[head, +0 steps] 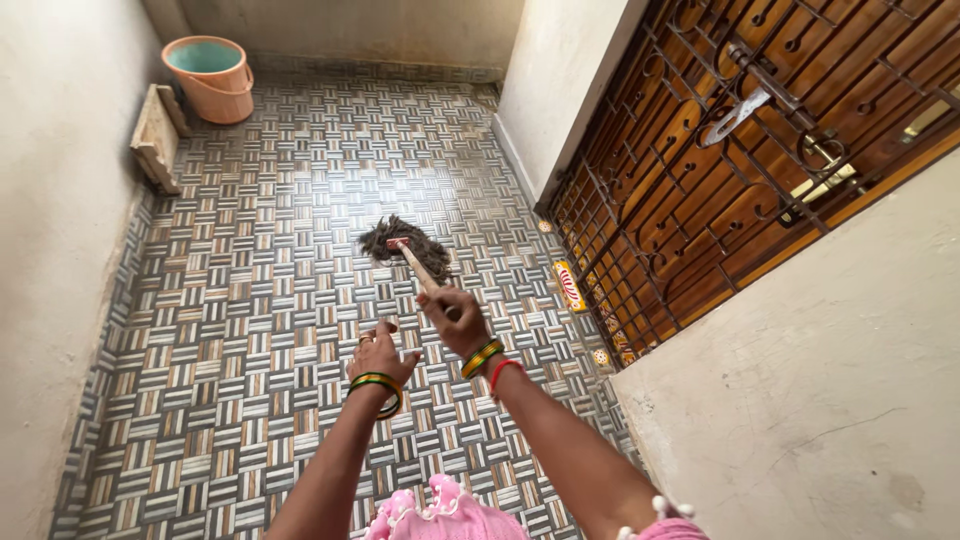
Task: The person uses a mop and a bucket of water to clean a tiled floor, dipping the mop head in the bucket and wringing it out by hand before continuing to mop the floor.
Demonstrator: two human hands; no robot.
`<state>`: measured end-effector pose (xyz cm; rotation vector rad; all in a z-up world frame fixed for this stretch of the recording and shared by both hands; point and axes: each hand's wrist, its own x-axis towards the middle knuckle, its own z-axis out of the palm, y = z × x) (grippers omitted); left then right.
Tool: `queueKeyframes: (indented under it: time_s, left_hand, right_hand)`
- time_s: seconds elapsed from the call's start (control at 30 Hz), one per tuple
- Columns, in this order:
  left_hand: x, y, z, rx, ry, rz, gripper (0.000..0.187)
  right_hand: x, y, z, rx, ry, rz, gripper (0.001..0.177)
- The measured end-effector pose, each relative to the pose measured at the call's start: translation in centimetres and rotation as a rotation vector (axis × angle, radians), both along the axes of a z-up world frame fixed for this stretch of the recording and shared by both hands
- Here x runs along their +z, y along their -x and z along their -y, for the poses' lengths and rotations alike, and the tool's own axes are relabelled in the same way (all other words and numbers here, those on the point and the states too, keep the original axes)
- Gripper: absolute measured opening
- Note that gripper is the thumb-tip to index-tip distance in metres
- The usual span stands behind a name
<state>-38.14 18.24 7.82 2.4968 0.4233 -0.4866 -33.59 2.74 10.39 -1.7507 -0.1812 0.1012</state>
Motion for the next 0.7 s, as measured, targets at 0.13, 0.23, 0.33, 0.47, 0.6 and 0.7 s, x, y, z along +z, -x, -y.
queueKeyframes:
  time_s: [0.13,0.23,0.33,0.47,0.6,0.7]
  left_hand:
    - [-1.4,0.9,-1.6,-0.014,-0.023,0.049,0.074]
    - [-2.2,0.5,-1.5,0.001,-0.01,0.02,0.077]
    - [-1.6,0.8,-0.2,0.033,0.08,0.056,0.081]
    - [0.4,0.6,2.6,0.047,0.041,0.273,0.086]
    - [0.6,-0.3,4.6,-0.025,-0.007,0.647,0.045]
    - [-0.1,-0.5,5.8,-0.111,0.018,0.503,0.033]
  right_hand:
    - [-3.0,2.3,-2.3,0.053,-0.003,0.269,0.044]
    - [-0.8,5.5,-3.1,0.128,-0.227,0.11,0.04]
    - [5.0,8.4,-3.1,0.146,-0.432,-0.032,0.026]
    - [13.7,10.9,0.0,0.086,-0.584,-0.104,0.013]
    - [19.0,13.2,3.5,0.174,-0.648,-0.069,0.027]
    - [20.4,13.6,3.9,0.139,-0.659,-0.125,0.022]
